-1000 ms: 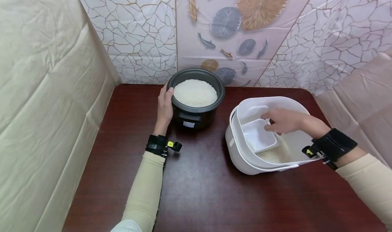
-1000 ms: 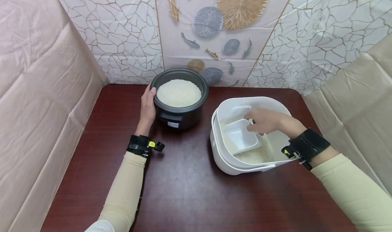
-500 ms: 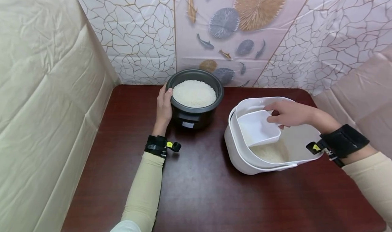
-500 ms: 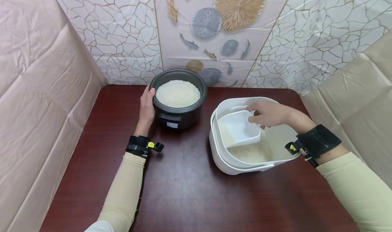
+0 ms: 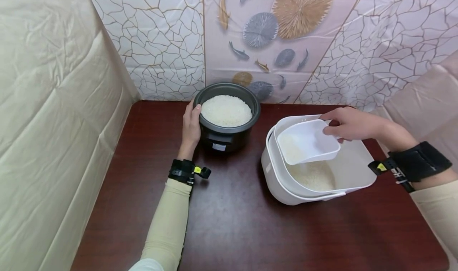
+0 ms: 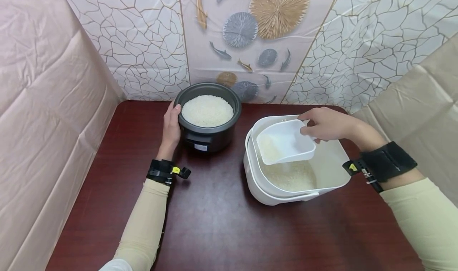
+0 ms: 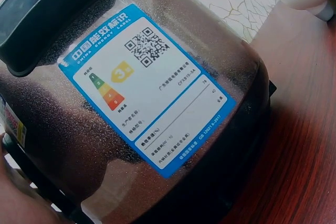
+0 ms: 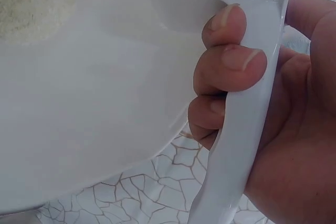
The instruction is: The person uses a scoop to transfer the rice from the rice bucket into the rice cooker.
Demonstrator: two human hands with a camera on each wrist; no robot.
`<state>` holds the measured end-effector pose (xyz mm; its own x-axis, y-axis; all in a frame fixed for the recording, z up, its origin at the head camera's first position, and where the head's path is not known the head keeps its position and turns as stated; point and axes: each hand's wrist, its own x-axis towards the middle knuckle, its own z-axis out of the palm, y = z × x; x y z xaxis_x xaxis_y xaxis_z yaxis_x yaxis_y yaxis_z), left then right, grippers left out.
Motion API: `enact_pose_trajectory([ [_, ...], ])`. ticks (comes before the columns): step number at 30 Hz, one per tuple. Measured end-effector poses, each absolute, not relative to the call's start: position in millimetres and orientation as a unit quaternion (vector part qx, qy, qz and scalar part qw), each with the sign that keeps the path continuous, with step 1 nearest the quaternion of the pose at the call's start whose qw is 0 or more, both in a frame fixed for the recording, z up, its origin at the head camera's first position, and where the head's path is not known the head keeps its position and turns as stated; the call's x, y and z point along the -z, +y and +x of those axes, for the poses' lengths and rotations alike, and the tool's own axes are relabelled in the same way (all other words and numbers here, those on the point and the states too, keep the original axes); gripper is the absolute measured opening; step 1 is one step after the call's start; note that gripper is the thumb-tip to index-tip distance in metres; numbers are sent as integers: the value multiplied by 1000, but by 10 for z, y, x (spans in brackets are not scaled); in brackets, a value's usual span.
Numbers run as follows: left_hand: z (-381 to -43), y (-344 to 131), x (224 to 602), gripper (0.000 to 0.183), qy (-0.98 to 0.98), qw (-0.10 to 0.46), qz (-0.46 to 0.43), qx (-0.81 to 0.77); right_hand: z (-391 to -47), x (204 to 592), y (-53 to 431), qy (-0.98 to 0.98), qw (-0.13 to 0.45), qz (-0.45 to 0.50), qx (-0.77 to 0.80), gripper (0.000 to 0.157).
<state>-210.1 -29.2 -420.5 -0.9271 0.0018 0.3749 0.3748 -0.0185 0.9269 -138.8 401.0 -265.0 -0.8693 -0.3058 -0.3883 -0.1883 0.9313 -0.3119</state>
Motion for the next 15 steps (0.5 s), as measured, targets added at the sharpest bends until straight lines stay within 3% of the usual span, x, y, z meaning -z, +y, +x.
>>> enact_pose_trajectory([
  [10, -2095, -290, 4220, 54, -687, 117, -132, 705, -1377, 2664, 4058, 957, 219, -127, 140, 53],
  [15, -2094, -294, 4205, 53, -688, 124, -133, 702, -1414, 2575, 4068, 959, 201, -139, 146, 43],
])
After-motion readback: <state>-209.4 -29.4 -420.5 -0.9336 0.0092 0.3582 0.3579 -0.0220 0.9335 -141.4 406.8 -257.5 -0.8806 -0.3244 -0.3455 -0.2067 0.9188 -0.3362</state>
